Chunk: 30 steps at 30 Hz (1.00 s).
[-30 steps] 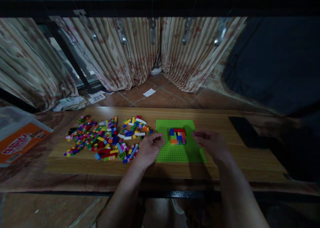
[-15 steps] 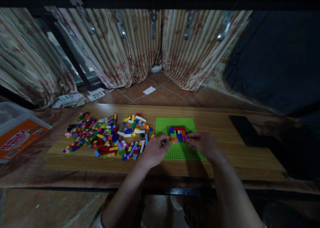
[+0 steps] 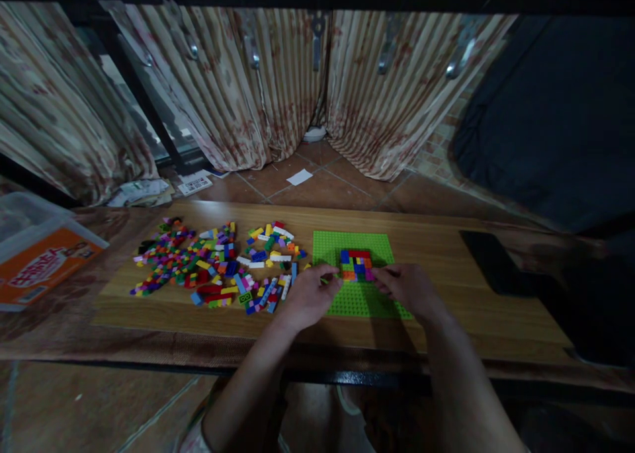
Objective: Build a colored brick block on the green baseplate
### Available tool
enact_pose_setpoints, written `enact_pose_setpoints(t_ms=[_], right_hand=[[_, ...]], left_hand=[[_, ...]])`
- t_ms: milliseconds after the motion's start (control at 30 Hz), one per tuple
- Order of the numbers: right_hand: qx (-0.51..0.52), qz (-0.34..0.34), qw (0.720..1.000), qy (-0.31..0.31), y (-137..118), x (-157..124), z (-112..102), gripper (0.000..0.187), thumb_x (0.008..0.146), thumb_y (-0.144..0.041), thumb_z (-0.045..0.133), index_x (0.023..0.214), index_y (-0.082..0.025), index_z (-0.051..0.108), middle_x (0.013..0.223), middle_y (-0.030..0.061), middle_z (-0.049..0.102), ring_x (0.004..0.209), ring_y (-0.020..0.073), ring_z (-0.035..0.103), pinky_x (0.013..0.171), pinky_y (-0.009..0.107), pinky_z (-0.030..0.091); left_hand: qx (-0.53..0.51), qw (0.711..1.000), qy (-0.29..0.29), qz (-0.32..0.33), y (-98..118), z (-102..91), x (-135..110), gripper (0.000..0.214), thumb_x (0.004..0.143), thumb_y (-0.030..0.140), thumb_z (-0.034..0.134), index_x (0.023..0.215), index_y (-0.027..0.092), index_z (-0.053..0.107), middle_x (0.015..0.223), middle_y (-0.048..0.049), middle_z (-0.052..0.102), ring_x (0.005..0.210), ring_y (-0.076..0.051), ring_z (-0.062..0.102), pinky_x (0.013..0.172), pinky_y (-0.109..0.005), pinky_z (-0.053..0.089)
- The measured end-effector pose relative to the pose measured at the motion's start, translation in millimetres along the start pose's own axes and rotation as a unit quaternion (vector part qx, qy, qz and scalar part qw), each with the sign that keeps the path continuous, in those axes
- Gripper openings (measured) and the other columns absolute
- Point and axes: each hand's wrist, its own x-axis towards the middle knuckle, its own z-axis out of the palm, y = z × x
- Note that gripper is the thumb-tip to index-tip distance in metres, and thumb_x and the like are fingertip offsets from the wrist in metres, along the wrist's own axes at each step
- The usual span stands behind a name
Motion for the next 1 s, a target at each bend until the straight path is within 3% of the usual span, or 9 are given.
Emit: enact_pose_setpoints(t_ms=[567,767,1000], right_hand=[[-0.008,0.021,1.0,0.021,-2.3,3.8,4.7,0.028,0.071,-0.044,0.065,0.067,-0.017,0.072,0.056,0.0033,0.067,0.049,0.0138,0.058,0.045,0.023,0.041],[-0.022,0.009,0.999,0.022,-2.0,5.3,4.9,0.029,0.07,-0.045,0.066,0.066,-0.017,0.072,0.053,0.0027,0.065,0.048,0.0136,0.058,0.044,0.023,0.04],[-0.022,0.0,0.998,0.051,-2.8,-0.7,-3.9,0.038,0.07,-0.054,0.065,0.059,-0.018,0.068,0.049,0.0029,0.062,0.046,0.0152,0.056,0.046,0.026,0.041]], left_hand=[[0.035,0.999,0.002,0.008,0.8,1.1,-1.4,0.031,0.083,0.033,0.055,0.106,0.017,0.07,0.096,-0.0083,0.072,0.081,-0.021,0.065,0.072,-0.031,0.048],[0.06,0.998,0.006,0.009,3.0,1.6,-2.2,0.03,0.083,0.032,0.056,0.104,0.017,0.07,0.089,-0.0076,0.072,0.077,-0.021,0.064,0.072,-0.032,0.047],[-0.004,1.0,0.024,0.008,1.0,-3.9,-0.9,0.027,0.081,0.033,0.057,0.1,0.019,0.07,0.089,-0.0041,0.071,0.075,-0.017,0.063,0.069,-0.028,0.047]])
